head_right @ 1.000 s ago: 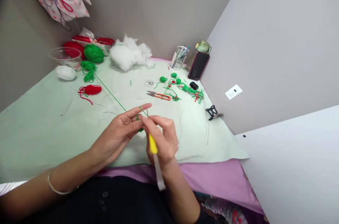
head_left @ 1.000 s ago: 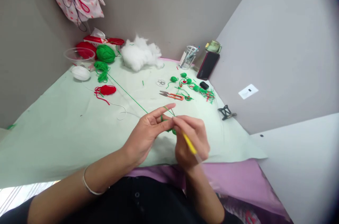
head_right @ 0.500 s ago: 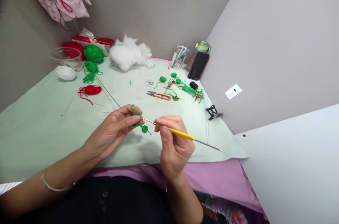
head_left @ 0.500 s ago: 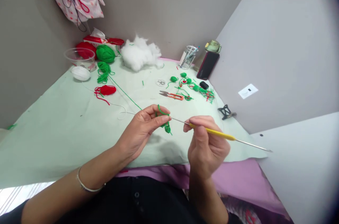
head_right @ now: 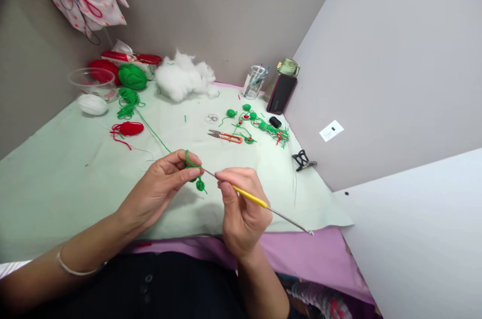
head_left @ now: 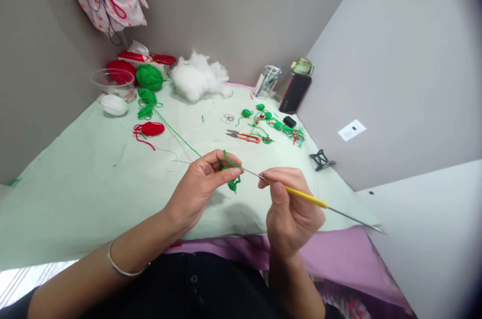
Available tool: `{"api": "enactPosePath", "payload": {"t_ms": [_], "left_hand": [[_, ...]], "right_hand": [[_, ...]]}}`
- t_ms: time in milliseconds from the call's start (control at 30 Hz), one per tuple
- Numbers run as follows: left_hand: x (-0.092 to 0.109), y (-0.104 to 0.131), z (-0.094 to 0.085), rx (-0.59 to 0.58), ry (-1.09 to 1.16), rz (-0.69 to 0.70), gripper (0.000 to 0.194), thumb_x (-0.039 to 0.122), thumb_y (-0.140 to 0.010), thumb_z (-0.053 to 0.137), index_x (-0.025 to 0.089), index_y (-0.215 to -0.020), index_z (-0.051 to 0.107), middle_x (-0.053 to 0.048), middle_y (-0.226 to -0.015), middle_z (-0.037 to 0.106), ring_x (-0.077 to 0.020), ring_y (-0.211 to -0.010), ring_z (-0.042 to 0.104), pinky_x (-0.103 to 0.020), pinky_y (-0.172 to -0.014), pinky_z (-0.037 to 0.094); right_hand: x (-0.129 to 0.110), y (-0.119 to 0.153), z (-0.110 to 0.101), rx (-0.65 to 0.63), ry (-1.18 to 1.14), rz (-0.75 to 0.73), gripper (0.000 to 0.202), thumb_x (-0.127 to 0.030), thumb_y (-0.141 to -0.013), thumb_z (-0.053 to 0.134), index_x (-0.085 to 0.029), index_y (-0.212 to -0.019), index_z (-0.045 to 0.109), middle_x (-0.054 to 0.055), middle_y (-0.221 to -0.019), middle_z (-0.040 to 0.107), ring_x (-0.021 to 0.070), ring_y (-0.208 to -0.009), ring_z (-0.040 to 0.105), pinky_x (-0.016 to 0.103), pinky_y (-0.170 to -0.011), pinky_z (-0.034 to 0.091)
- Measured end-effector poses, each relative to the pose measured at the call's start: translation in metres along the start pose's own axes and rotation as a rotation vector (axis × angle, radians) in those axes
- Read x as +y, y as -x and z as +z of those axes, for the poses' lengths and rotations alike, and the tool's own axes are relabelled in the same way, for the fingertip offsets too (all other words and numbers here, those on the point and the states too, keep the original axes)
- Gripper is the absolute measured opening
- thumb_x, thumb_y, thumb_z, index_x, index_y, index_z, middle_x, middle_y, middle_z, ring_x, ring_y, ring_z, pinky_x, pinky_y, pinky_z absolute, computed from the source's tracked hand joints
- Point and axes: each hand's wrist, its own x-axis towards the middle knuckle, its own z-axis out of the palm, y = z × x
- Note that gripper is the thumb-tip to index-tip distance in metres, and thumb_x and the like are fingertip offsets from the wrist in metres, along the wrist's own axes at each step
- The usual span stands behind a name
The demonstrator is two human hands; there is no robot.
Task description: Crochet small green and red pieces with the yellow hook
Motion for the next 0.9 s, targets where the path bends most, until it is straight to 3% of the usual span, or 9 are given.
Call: {"api": "enactPosePath", "payload": {"t_ms": [200,367,533,700,900], "left_hand": [[-0.004,0.001,-0.004,-0.009,-0.126,0.094,0.014,0.026,-0.080,0.087,0.023,-0.090,0.078,0.001,-0.083,0.068,-0.0142,-0.082,0.061,-0.026,-0.077,0.048],[-0.002,0.003,-0.006,-0.036,-0.309,0.231,0.049,0.024,-0.085,0.082,0.028,-0.133,0.071,0.003,-0.080,0.066,-0.0158,-0.080,0.062,-0.030,-0.088,0.048],[0.001,0.004,-0.011,-0.101,-0.434,0.271,0.064,0.027,-0.089,0.078,0.032,-0.150,0.059,0.003,-0.082,0.065,-0.0166,-0.086,0.063,-0.031,-0.098,0.045],[0.008,0.005,-0.016,-0.134,-0.576,0.245,0.065,0.027,-0.088,0.078,0.034,-0.150,0.060,0.002,-0.081,0.068,-0.0201,-0.088,0.066,-0.034,-0.100,0.045],[0.011,0.005,-0.020,-0.223,-0.757,0.413,0.052,0.018,-0.091,0.070,0.034,-0.141,0.068,-0.001,-0.089,0.073,-0.0220,-0.088,0.067,-0.033,-0.095,0.048]], "right_hand": [[-0.003,0.000,-0.004,-0.030,0.035,-0.047,0.024,-0.007,-0.097,0.059,-0.023,-0.105,0.075,0.003,-0.087,0.073,0.0187,-0.079,0.069,0.034,-0.064,0.056],[-0.006,-0.001,-0.007,-0.070,0.083,-0.062,0.025,-0.007,-0.097,0.057,-0.024,-0.105,0.073,0.003,-0.086,0.073,0.0198,-0.080,0.069,0.036,-0.067,0.057],[-0.006,-0.001,-0.009,-0.099,0.026,-0.014,0.023,-0.006,-0.097,0.058,-0.023,-0.103,0.073,0.003,-0.086,0.072,0.0186,-0.080,0.068,0.034,-0.068,0.055],[-0.006,-0.004,-0.011,-0.165,-0.010,0.029,0.022,-0.006,-0.098,0.057,-0.022,-0.101,0.072,0.002,-0.087,0.072,0.0174,-0.080,0.067,0.034,-0.069,0.054],[-0.013,-0.006,-0.017,-0.315,0.101,-0.051,0.026,-0.003,-0.096,0.058,-0.022,-0.109,0.068,0.003,-0.093,0.072,0.0174,-0.086,0.067,0.033,-0.073,0.055]]}}
